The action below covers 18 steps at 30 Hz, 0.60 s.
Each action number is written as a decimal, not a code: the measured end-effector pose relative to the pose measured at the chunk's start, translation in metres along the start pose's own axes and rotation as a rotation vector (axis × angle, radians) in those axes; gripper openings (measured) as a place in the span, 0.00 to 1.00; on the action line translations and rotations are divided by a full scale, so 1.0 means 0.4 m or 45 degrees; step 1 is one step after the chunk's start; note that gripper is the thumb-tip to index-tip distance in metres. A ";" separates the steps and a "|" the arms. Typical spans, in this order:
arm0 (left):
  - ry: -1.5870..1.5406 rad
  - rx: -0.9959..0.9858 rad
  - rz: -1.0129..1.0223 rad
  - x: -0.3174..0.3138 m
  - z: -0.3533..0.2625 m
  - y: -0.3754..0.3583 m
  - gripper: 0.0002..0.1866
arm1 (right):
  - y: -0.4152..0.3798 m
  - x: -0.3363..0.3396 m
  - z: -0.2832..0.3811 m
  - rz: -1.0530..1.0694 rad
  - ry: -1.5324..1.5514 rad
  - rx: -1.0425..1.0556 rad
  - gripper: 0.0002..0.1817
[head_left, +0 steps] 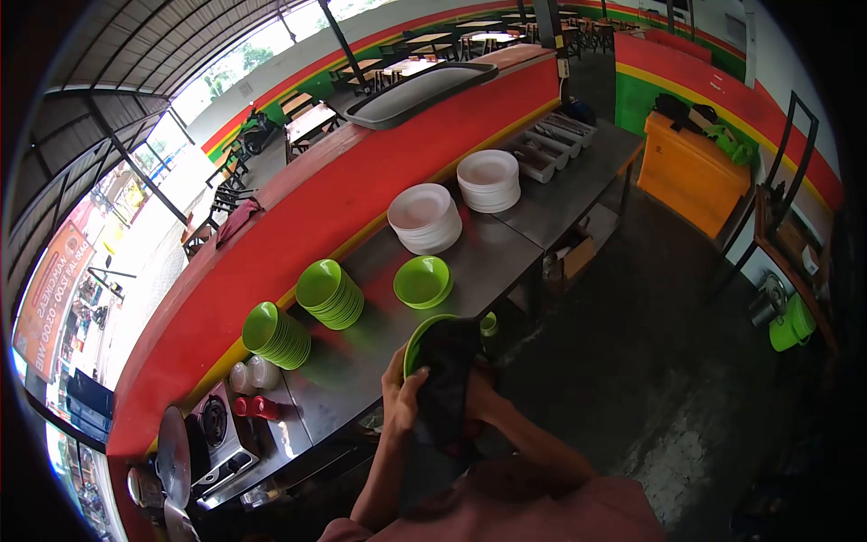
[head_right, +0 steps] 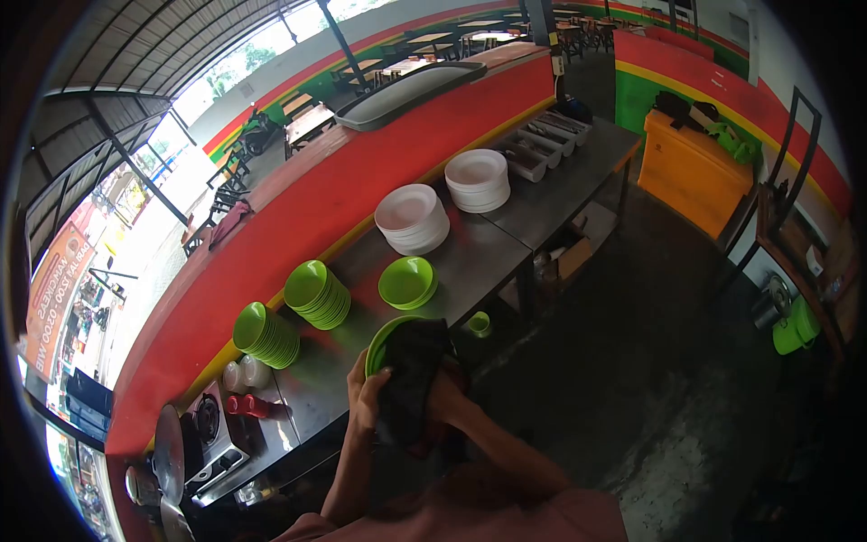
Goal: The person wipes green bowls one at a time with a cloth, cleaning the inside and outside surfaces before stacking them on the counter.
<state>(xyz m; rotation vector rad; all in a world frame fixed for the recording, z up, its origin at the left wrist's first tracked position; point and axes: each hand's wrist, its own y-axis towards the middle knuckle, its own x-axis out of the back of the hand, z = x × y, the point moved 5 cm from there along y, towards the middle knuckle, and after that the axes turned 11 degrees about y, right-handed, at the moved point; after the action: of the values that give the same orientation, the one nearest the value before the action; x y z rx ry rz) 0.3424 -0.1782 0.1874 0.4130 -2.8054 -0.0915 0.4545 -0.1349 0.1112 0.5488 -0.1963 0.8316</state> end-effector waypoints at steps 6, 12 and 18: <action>-0.011 -0.072 -0.121 0.031 -0.009 -0.014 0.35 | -0.079 0.010 -0.002 -0.194 -0.278 0.083 0.33; -0.017 -0.107 -0.215 0.030 -0.027 -0.014 0.32 | -0.101 -0.086 0.034 0.096 0.426 -0.026 0.29; 0.026 -0.055 0.045 -0.026 0.005 -0.002 0.30 | -0.080 -0.060 0.033 -0.002 0.202 0.083 0.23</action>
<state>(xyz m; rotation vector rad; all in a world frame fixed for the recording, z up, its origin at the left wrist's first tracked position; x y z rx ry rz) 0.3516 -0.1760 0.1826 0.3519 -2.7843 -0.1393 0.4630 -0.1749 0.1009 0.5411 -0.0238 0.8781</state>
